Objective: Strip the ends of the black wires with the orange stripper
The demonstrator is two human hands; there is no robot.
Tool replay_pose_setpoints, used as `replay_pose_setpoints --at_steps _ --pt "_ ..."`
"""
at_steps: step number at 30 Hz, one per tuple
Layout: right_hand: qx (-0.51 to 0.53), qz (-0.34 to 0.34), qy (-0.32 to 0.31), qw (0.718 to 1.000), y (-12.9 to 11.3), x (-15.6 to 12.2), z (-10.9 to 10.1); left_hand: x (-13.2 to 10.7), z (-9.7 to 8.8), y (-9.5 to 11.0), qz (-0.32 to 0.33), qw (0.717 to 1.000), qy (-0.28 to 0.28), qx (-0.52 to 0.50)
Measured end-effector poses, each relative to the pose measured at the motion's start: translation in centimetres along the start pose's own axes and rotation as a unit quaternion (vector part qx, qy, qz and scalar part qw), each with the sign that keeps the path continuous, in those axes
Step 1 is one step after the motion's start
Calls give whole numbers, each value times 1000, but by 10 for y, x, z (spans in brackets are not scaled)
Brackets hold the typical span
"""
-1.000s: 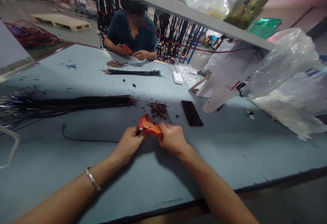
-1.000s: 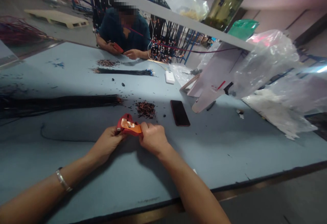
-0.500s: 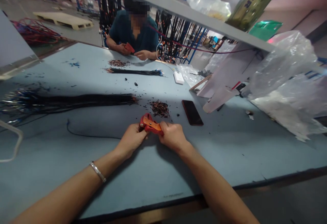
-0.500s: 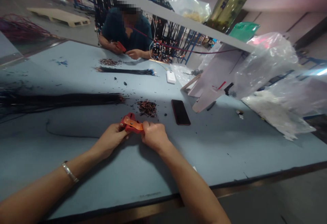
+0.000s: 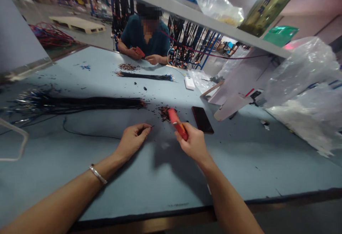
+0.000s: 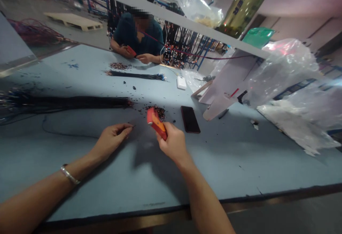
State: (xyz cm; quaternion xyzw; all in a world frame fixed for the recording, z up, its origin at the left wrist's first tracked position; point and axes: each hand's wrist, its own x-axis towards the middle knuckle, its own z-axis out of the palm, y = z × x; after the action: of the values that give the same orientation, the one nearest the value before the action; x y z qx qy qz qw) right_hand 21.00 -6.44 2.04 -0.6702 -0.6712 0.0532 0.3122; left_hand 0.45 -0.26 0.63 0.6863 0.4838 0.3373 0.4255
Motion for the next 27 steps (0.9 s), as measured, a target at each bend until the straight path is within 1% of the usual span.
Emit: replay_pose_setpoints --at_steps 1,2,3,4,5,6,7,8,9,11,12,14,17,20,22,23,26,27 --pt "55 27 -5 998 1 -1 -5 0 -1 -1 2 1000 3 7" --pt "113 53 -24 992 3 -2 -11 1 -1 -1 7 1000 7 16" --pt "170 72 -63 981 4 -3 -17 2 -2 -2 14 999 12 26" --pt "221 82 -121 964 4 -3 -24 3 -3 -2 18 999 20 36" --pt "251 76 -193 945 5 -3 -30 4 -4 -2 19 998 31 44" --pt "251 56 -259 931 4 -3 -36 5 -6 -3 14 998 43 50" --pt "220 31 -295 929 4 -3 -41 6 -9 -3 6 997 56 56" --pt "164 3 -322 932 2 -3 -45 8 -11 -3 -5 996 68 60" --pt "101 -18 -332 938 0 -4 -47 9 -13 -3 -13 995 80 62" --pt "-16 -53 -332 942 -4 -6 -48 10 -16 -4 -22 993 100 59" --pt "-62 -70 -322 942 -7 -7 -47 10 -16 -4 -24 993 105 55" --pt "-128 -111 -301 939 -11 -10 -43 10 -16 -3 -26 993 106 48" --pt "-173 -167 -282 929 -16 -13 -36 9 -15 -2 -32 994 98 48" --pt "-191 -187 -284 921 -18 -14 -29 8 -14 -2 -32 994 93 47" --pt "-223 -163 -273 922 -17 -13 -25 8 -14 -3 -33 994 91 45" --pt "-249 -135 -254 925 -15 -11 -24 8 -14 -3 -33 994 90 45" --pt "-326 -27 -158 932 -8 -7 -22 8 -14 -4 -34 994 89 48" --pt "-332 -6 -133 934 -5 -6 -23 8 -14 -4 -34 994 89 48"
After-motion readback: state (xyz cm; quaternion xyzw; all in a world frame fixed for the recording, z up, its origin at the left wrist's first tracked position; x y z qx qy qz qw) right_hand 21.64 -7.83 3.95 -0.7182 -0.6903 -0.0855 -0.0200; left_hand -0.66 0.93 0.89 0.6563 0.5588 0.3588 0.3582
